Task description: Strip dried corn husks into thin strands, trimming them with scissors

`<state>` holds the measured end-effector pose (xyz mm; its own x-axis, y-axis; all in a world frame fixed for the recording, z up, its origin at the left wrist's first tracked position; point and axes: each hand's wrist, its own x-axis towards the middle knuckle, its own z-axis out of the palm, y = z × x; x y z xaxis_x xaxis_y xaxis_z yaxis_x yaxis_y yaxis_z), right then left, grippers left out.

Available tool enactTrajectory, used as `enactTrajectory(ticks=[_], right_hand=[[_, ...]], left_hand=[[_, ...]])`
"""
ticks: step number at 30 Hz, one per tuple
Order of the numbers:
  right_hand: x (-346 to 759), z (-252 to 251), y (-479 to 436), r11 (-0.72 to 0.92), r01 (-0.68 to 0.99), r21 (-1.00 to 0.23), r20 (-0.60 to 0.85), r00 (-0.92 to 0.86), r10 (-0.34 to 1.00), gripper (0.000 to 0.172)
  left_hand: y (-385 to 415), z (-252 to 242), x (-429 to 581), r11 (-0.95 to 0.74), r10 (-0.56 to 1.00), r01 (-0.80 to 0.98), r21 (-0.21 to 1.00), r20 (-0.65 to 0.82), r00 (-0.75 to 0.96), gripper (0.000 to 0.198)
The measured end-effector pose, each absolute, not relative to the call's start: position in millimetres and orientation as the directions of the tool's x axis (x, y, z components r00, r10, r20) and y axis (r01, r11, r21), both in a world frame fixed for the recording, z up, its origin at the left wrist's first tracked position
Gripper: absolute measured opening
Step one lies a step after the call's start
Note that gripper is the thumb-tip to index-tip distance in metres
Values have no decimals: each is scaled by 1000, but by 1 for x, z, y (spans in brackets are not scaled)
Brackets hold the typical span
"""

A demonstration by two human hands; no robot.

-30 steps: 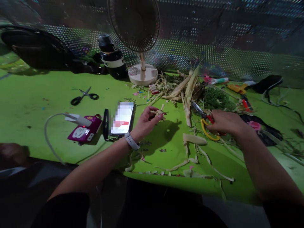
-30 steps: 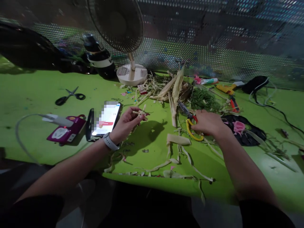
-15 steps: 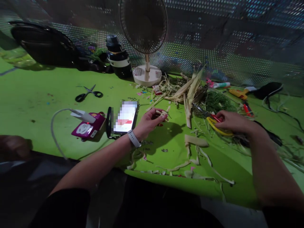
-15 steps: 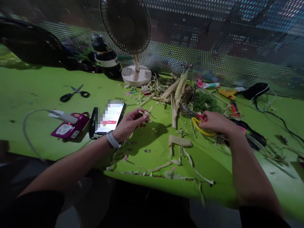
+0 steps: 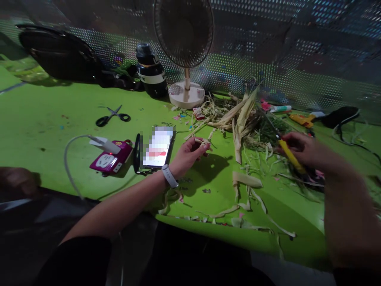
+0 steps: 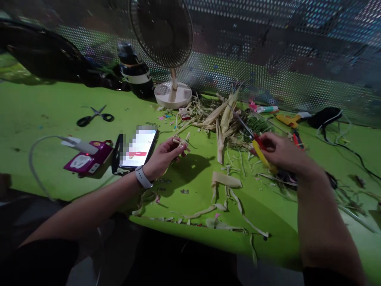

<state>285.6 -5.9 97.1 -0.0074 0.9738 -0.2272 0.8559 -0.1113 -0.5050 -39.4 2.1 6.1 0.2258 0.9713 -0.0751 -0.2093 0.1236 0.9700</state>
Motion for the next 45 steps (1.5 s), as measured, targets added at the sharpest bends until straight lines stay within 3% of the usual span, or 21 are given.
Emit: enactTrajectory(ticks=[2,8,12,21,26,37,45], right_hand=[[267,88,-9,-74,799,-596,-261,-106,959,31],[219,64,-21,142,892,-429,-346,-308,886,44],[212,59,-24,210,888,-409,-347,-364,864,46],[209,54,-24,246,838,-488,-332,-439,835,48],[207,51,-25,236,838,-492,-346,-437,830,49],[212,46,-21,260,739,-621,-307,-535,787,54],[210,48,-23,310,742,-594,-289,-557,778,54]], left_hand=[[2,5,-39,126,973,-224,966,-76,220,36],[-1,7,-41,115,974,-222,968,-66,218,36],[-2,8,-41,86,977,-235,968,-35,212,36],[-5,3,-39,101,943,-268,958,-6,333,39],[-5,2,-38,151,941,-295,943,-46,336,33],[-6,5,-39,167,938,-302,939,-56,343,35],[-5,4,-39,129,937,-283,950,-23,350,33]])
